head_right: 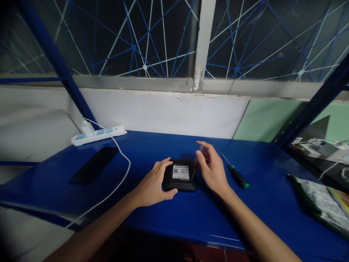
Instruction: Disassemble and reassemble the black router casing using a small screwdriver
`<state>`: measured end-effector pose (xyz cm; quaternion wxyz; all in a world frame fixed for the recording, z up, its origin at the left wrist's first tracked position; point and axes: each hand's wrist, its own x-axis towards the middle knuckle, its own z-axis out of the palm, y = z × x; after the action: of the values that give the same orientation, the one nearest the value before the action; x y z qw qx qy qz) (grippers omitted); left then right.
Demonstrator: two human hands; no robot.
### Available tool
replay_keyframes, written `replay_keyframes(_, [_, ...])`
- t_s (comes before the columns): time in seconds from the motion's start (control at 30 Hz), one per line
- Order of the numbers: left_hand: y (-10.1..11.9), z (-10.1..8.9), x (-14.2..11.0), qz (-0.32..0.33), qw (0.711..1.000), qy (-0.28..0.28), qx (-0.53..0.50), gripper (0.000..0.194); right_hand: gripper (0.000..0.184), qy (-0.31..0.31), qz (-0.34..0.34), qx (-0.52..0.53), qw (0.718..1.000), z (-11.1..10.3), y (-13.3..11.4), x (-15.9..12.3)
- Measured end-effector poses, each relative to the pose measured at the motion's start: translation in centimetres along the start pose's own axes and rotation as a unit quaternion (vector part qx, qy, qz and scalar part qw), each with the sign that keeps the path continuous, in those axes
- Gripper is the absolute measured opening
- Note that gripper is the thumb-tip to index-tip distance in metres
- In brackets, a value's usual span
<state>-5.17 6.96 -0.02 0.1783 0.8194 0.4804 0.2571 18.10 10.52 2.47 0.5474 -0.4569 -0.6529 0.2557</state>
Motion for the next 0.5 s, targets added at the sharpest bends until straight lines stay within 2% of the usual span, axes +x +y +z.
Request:
replay_keyframes(0.13, [0.08,-0.03,0.01,-0.011,1.000,-0.006,0.006,0.084,0.039,-0.006,-0.007,-0.027,1.000,0.02,-0.19,0.07])
replay_keyframes(0.37, [-0.32,0.06,0.03,-0.011,1.000,-0.016,0.005,0.088,0.042,0.053,-0.022,0.007,0.998,0.22,0.13,-0.03])
replay_keyframes(0.5, [-0.40,0.18,-0.05,-0.009,1.000,-0.011,0.004,0.095,0.041,0.049,-0.024,0.037,0.998,0.93,-0.10,-0.59])
